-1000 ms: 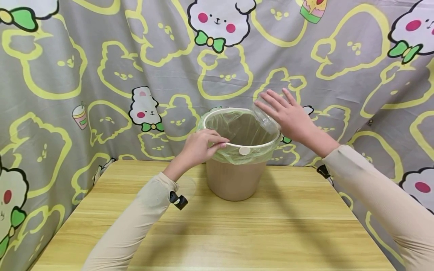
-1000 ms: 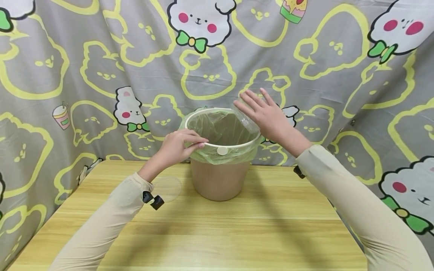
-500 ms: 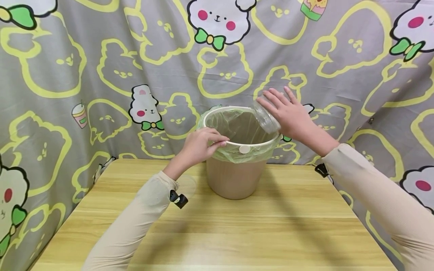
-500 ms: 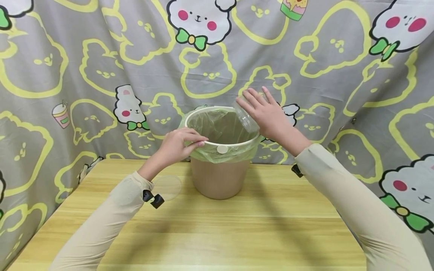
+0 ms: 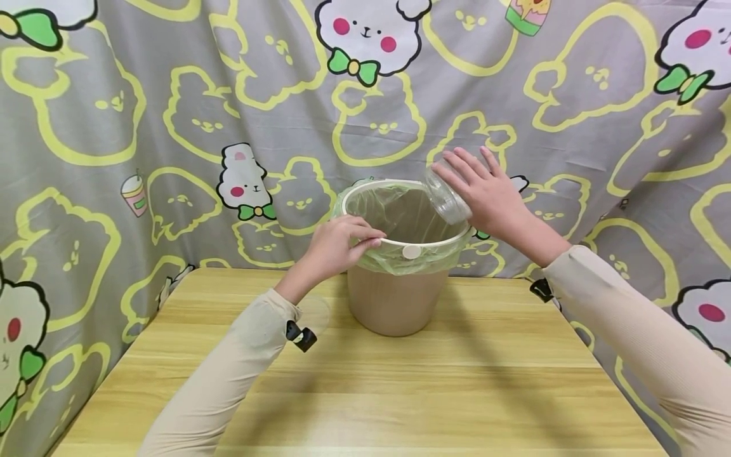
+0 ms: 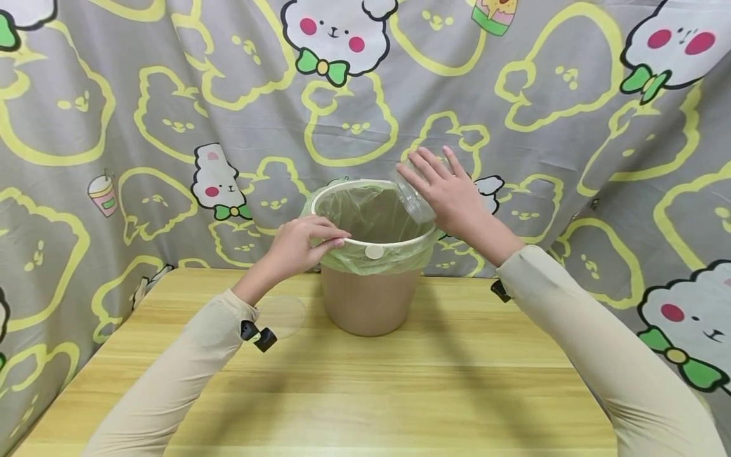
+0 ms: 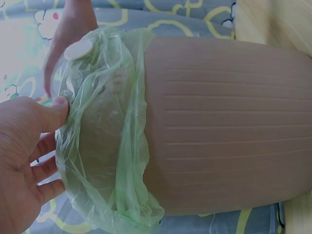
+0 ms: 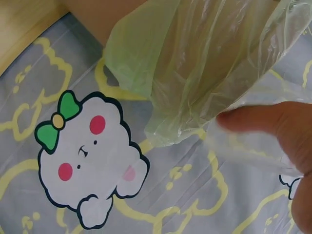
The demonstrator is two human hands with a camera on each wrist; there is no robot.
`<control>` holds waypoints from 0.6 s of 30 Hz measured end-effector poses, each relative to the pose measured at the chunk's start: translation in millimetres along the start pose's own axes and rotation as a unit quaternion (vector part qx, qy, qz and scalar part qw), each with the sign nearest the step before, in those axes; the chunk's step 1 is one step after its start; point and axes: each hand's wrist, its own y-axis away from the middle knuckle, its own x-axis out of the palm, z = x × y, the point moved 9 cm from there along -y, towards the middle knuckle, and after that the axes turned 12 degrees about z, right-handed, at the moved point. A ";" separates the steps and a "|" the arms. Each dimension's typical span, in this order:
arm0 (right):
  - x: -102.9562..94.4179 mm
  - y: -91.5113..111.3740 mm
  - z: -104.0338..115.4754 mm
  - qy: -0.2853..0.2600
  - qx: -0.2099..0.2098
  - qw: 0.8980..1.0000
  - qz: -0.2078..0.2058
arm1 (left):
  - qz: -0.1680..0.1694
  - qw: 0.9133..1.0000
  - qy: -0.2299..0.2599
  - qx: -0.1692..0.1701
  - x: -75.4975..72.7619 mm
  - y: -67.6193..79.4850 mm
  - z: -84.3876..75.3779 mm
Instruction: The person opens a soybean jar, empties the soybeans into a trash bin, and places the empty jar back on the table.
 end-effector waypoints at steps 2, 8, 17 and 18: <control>-0.3 1.3 -0.9 0.005 0.001 1.000 -0.007 | 0.001 1.000 0.000 0.001 0.1 -0.3 -0.3; -5.7 4.7 -7.1 -0.019 0.021 0.999 -0.015 | -0.001 1.000 0.001 0.000 0.3 -0.3 -0.3; -28.0 33.8 -30.4 -0.259 0.133 0.945 -0.151 | -0.004 1.000 0.005 -0.002 0.8 0.0 0.8; -29.7 38.9 -29.1 -0.306 0.144 0.927 -0.160 | -0.005 1.000 0.003 -0.001 0.8 0.2 1.0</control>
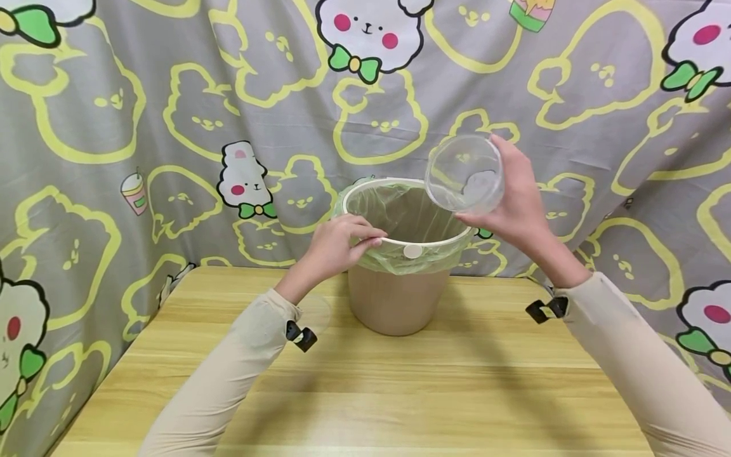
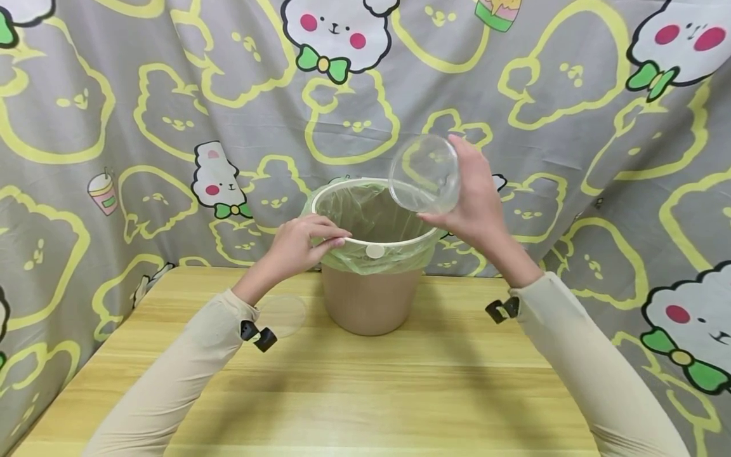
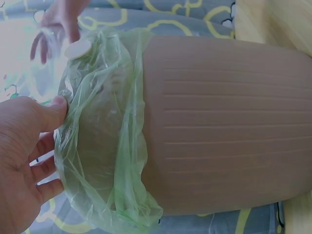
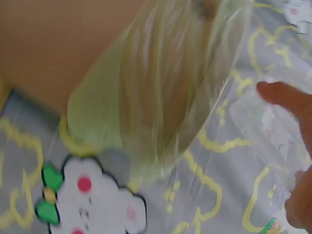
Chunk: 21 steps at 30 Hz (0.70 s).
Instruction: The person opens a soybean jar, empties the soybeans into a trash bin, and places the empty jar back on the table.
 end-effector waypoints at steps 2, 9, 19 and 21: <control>-3.0 11.1 5.8 -0.089 0.028 0.996 -0.008 | -0.003 1.000 0.000 0.002 0.4 0.1 -0.1; 8.0 41.5 42.0 -0.365 -0.015 0.931 0.018 | -0.016 1.000 -0.001 0.008 0.0 0.1 0.3; 60.2 86.8 67.8 -0.491 -0.125 0.855 0.111 | -0.007 1.000 0.009 0.011 0.6 -1.7 1.0; 72.4 95.2 73.1 -0.491 -0.137 0.849 0.136 | -0.006 1.000 0.007 0.012 0.3 -2.1 0.4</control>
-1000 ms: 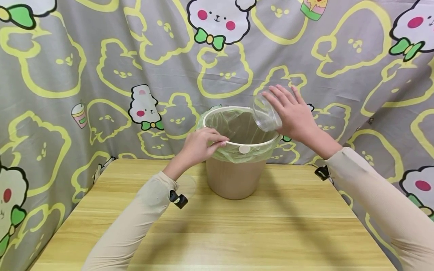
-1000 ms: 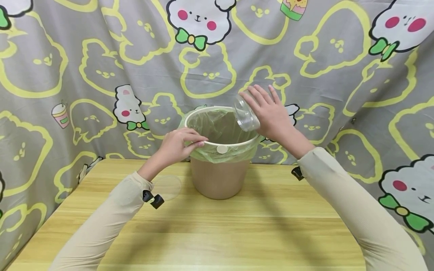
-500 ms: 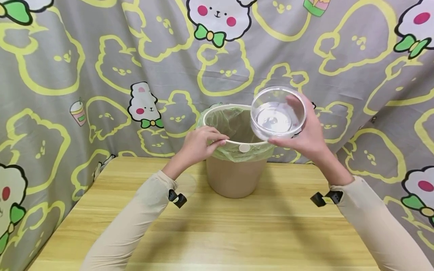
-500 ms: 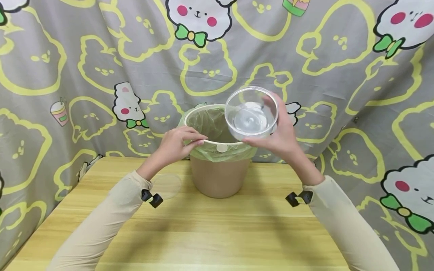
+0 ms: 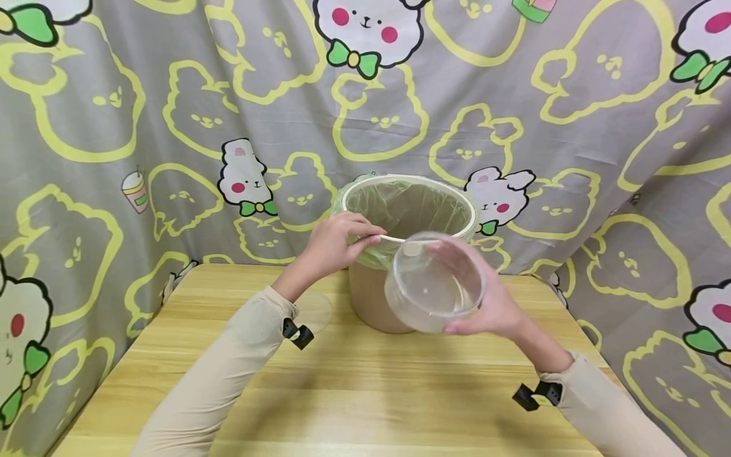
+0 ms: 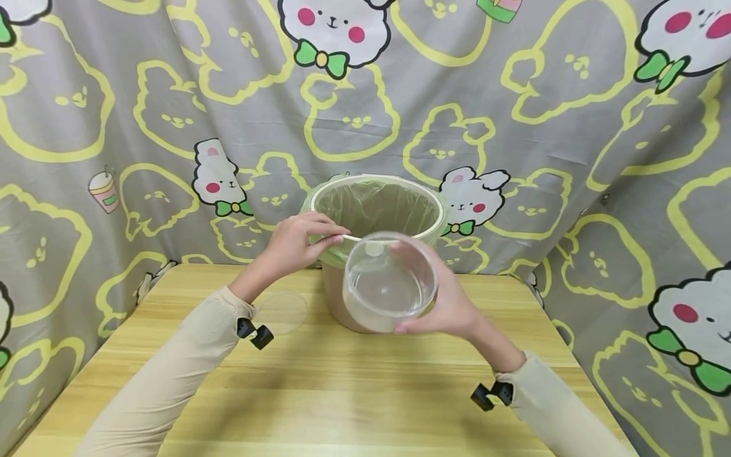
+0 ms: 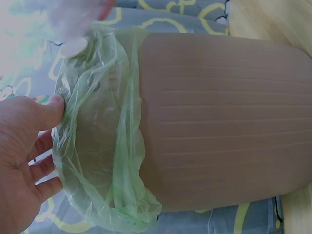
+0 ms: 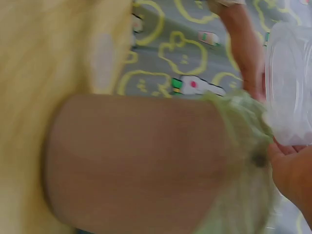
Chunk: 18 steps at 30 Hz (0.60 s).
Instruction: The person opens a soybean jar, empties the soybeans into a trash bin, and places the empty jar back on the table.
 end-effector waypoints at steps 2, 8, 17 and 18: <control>13.2 4.2 -8.1 0.005 0.015 1.000 0.022 | 0.000 1.000 -0.001 0.001 0.0 -0.1 -0.5; 46.5 24.7 -50.1 0.029 0.119 0.992 0.039 | -0.005 1.000 -0.004 0.006 0.5 -0.6 -0.8; 78.0 64.6 -125.4 0.082 0.242 0.965 0.059 | -0.012 1.000 -0.008 0.007 -0.2 0.2 -2.6; 80.8 68.9 -132.8 0.091 0.249 0.962 0.064 | -0.013 1.000 -0.008 0.007 -0.3 0.3 -2.8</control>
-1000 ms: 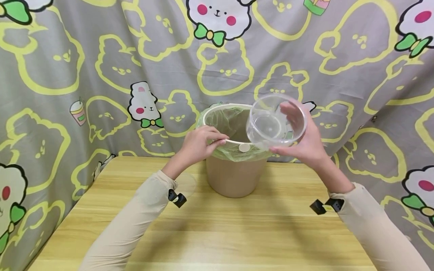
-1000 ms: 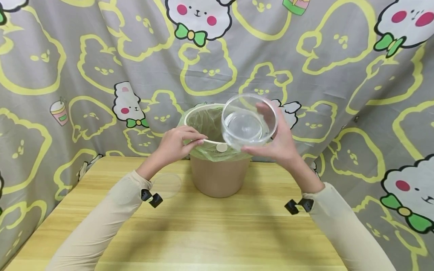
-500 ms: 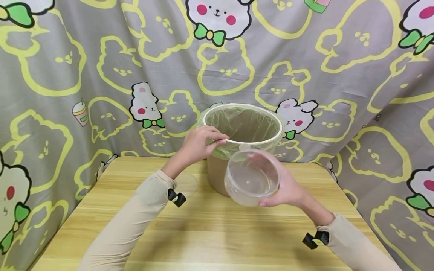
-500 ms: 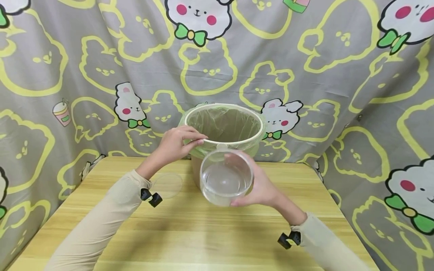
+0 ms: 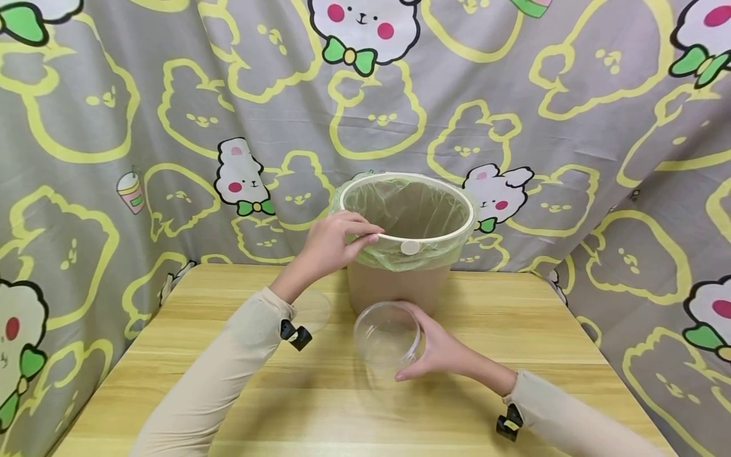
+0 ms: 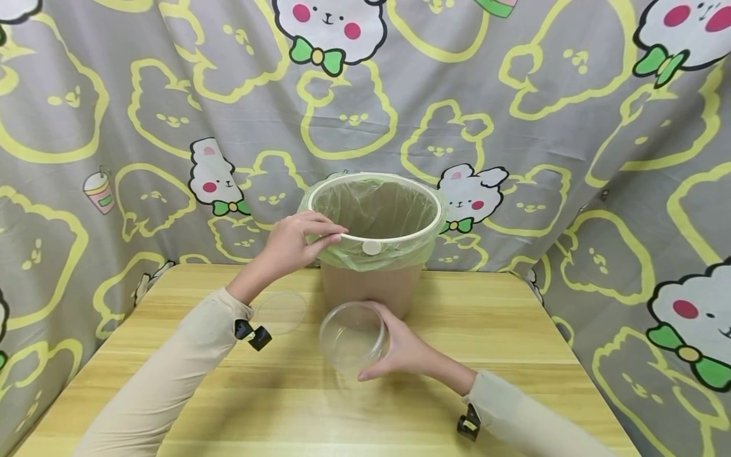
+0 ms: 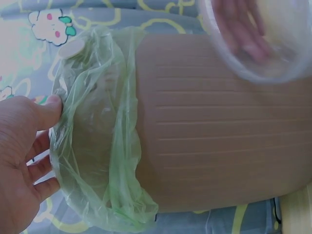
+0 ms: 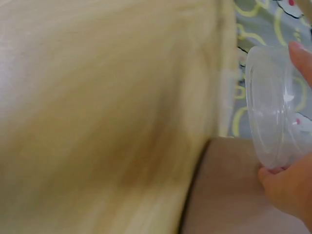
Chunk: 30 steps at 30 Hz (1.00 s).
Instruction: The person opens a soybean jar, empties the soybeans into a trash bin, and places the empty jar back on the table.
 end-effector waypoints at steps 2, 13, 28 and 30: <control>7.9 0.2 -12.5 0.021 0.014 1.000 0.004 | -0.002 1.000 0.000 0.000 -0.1 0.3 -0.6; 31.2 3.0 -34.3 0.006 0.064 0.997 0.033 | -0.042 0.999 0.026 -0.005 4.0 4.6 1.5; 33.9 10.1 -43.5 0.006 0.098 0.995 0.032 | -0.098 0.990 0.085 0.046 12.9 18.9 -5.5; 31.0 9.3 -40.4 0.009 0.098 0.995 0.030 | -0.109 0.989 0.087 0.053 13.6 22.2 -6.3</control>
